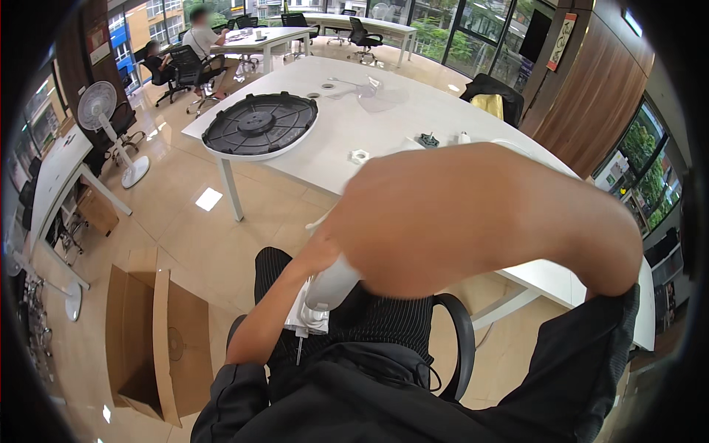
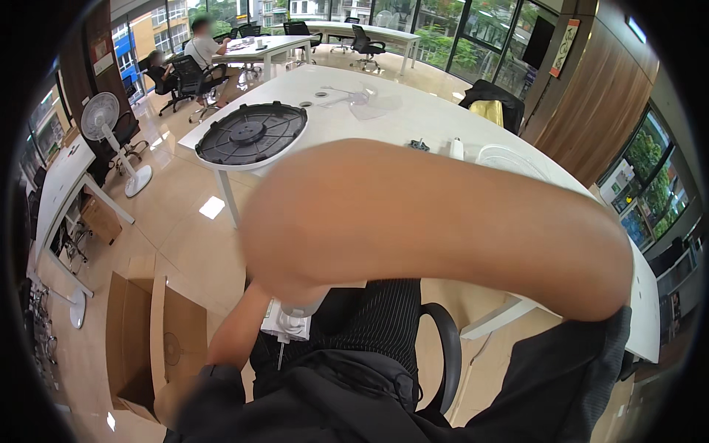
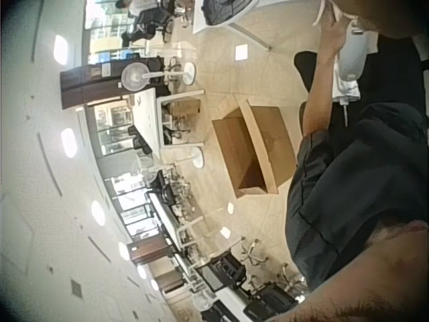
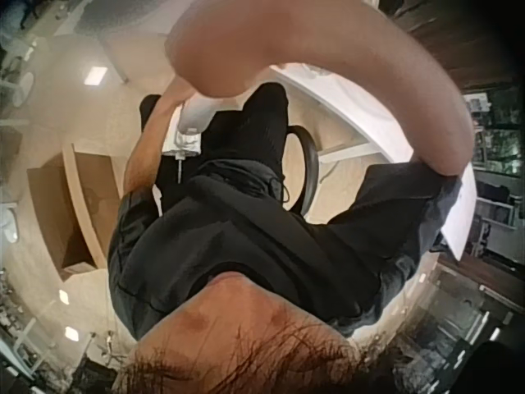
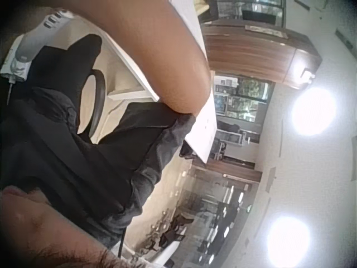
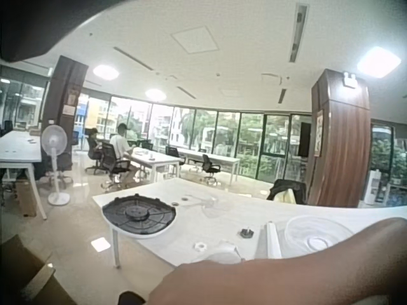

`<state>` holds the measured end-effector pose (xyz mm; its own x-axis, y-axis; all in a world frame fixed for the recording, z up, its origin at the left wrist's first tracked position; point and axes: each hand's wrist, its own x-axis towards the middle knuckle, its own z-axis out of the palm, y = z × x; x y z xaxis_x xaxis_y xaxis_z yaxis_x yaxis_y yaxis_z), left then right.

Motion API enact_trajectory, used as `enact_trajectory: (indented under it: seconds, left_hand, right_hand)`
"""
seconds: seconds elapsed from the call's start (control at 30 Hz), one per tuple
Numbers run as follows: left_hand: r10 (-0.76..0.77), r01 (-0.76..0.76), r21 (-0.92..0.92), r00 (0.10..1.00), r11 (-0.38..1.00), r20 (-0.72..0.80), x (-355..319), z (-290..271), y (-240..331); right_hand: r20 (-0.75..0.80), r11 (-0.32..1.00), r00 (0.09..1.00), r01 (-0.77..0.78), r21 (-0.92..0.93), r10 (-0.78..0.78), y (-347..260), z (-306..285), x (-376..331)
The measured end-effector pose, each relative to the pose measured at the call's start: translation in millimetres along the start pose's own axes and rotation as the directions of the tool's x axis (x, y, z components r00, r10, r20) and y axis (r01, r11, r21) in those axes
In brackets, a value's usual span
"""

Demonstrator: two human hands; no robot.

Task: Assembling the motor housing and internal components of a stand fan.

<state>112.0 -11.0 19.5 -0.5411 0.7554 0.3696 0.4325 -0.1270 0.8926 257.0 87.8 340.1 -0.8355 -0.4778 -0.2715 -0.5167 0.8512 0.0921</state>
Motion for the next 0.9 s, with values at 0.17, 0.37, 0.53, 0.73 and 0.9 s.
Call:
enact_trajectory:
  seconds: [0.17,0.37,0.53,0.73,0.9]
  left_hand:
    - [-0.175,0.142,-0.499,0.984,0.855,-0.020,6.7,-8.5,9.5]
    - [-0.029,0.056,-0.425,0.997,0.904,0.070,6.5,9.3,13.8]
    - [-0.026,0.003,-0.363,0.998,0.932,-0.059,8.2,15.9,26.8]
    - [-0.097,-0.022,-0.359,0.946,0.933,-0.309,7.8,-4.2,20.3]
    - [-0.135,-0.015,-0.351,0.908,0.936,-0.397,4.5,-23.4,10.2]
  right_hand:
    - [-0.014,0.950,0.964,-0.264,-0.164,0.266,51.8,12.5,8.3]
    - [-0.083,0.829,0.882,-0.465,-0.309,0.464,107.4,5.1,32.6]
    - [0.193,0.758,0.734,-0.615,-0.216,0.651,108.8,-6.3,5.0]
    - [-0.228,0.944,0.927,-0.321,-0.074,0.297,103.9,27.0,-42.8]
    - [-0.409,0.867,0.893,0.346,0.359,-0.188,56.2,103.9,-43.4]
